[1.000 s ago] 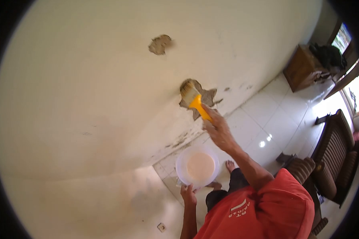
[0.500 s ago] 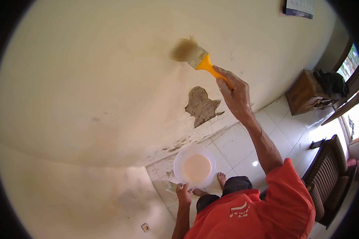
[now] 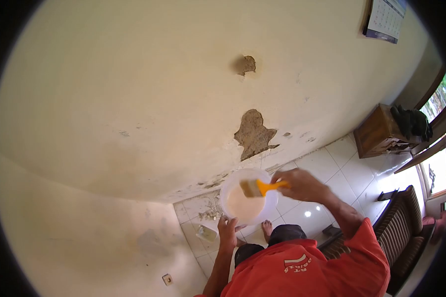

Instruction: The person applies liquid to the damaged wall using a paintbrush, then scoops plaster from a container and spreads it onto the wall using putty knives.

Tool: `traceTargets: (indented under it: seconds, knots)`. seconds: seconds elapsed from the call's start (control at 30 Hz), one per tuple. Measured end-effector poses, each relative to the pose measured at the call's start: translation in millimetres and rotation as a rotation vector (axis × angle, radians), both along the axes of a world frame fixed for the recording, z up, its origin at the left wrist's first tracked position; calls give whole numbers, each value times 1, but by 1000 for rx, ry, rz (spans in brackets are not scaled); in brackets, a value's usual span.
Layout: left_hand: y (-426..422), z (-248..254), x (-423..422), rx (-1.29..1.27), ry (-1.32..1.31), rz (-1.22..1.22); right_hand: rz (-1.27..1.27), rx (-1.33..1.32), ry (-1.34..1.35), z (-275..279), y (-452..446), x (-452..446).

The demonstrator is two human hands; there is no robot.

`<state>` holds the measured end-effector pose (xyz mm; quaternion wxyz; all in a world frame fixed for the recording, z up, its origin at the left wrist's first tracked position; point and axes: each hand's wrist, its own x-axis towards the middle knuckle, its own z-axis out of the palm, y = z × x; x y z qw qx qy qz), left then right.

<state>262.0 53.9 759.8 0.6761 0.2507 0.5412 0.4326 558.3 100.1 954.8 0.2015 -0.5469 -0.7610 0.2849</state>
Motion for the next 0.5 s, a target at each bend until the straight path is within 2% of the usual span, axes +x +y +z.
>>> traceTargets:
  seconds: [0.07, 0.13, 0.23, 0.27, 0.33, 0.37, 0.43, 0.5]
  knots:
    - [3, 13, 9, 17, -24, -12, 128, 143, -144, -75, 5, -16]
    - [6, 24, 16, 37, -47, -23, 178, -32, -505, -97, 7, -44]
    - [8, 35, 27, 41, -47, -51, 209, -39, -511, -143, 3, -59]
    - [9, 40, 30, 30, -37, -69, 210, -36, -511, -136, 3, -59]
    - [10, 40, 32, 16, -33, -85, 186, -47, -198, -119, 2, -55]
    - [10, 35, 33, 28, -72, -90, 188, -51, -204, -125, 0, -55]
    - [10, 33, 39, 42, -119, -99, 138, 95, 42, -142, -2, -53]
    - [11, 35, 43, 46, -104, -123, 163, 72, -11, -124, -8, -54]
